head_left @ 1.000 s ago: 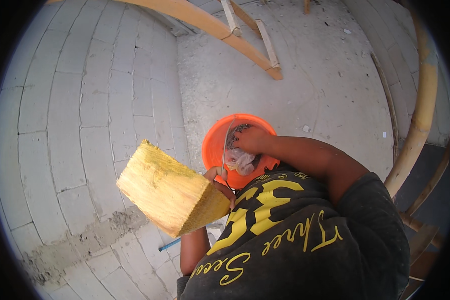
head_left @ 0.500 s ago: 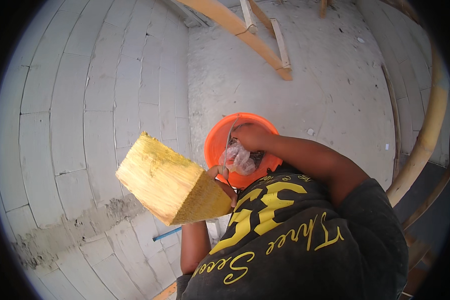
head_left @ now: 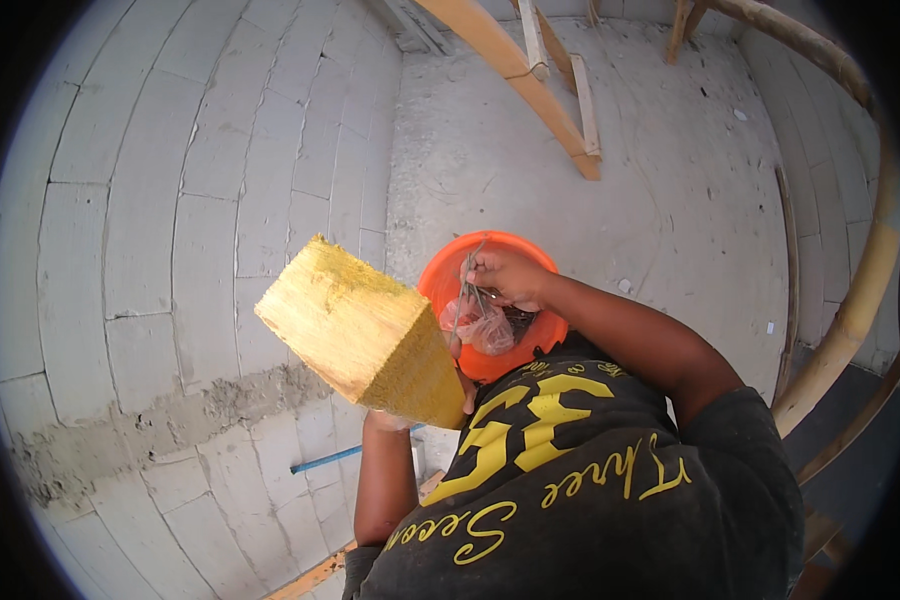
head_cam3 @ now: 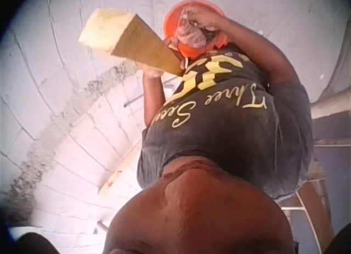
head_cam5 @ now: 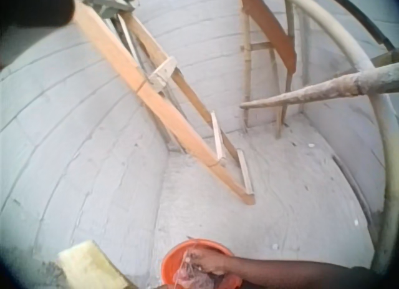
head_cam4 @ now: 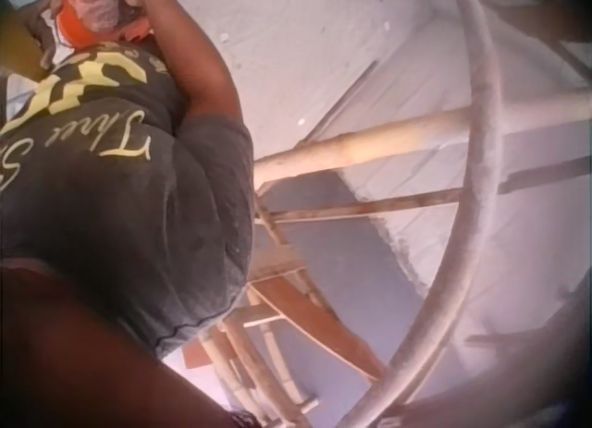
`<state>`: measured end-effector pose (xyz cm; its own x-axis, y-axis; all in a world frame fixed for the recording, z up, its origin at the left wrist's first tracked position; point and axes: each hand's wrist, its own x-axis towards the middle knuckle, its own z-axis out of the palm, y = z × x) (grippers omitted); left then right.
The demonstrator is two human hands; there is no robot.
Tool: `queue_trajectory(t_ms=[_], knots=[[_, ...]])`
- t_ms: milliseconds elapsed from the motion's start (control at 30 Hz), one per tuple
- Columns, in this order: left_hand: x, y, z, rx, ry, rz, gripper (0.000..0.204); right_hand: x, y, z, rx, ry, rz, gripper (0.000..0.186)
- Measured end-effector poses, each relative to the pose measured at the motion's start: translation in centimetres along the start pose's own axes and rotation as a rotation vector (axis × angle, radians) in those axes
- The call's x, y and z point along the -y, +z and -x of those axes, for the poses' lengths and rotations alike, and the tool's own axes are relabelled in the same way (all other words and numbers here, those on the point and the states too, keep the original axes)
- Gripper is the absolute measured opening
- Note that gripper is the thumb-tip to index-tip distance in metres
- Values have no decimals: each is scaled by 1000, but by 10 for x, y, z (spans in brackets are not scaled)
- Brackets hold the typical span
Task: The person positions a wooden beam on a support block and saws through it using a hand saw, then hands the cut piece up to a worker on a ladder.
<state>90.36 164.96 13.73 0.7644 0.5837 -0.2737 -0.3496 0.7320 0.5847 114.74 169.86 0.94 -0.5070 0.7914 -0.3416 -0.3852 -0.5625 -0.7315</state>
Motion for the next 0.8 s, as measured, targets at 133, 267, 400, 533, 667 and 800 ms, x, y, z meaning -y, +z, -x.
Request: queue_trajectory(t_ms=[133, 267, 400, 533, 667, 800], knots=[[-3, -1, 1, -30, 32, -33, 66, -3, 1, -4, 20, 54, -109, 16], [-9, -5, 1, -147, 77, 32, 67, 1, 6, -13, -25, 112, -103, 15], [-23, -20, 6, -52, 29, -11, 67, 13, 14, -25, -28, 155, -131, 14], [-33, -48, 11, -165, 66, -93, 69, 26, 23, -36, 36, 136, 35, 12], [-46, -69, 8, -250, 187, -119, 70, 32, 29, -47, 47, 97, 2, 14], [-76, -65, 3, -114, 124, -191, 74, 35, 34, -60, 124, 69, -94, 22]])
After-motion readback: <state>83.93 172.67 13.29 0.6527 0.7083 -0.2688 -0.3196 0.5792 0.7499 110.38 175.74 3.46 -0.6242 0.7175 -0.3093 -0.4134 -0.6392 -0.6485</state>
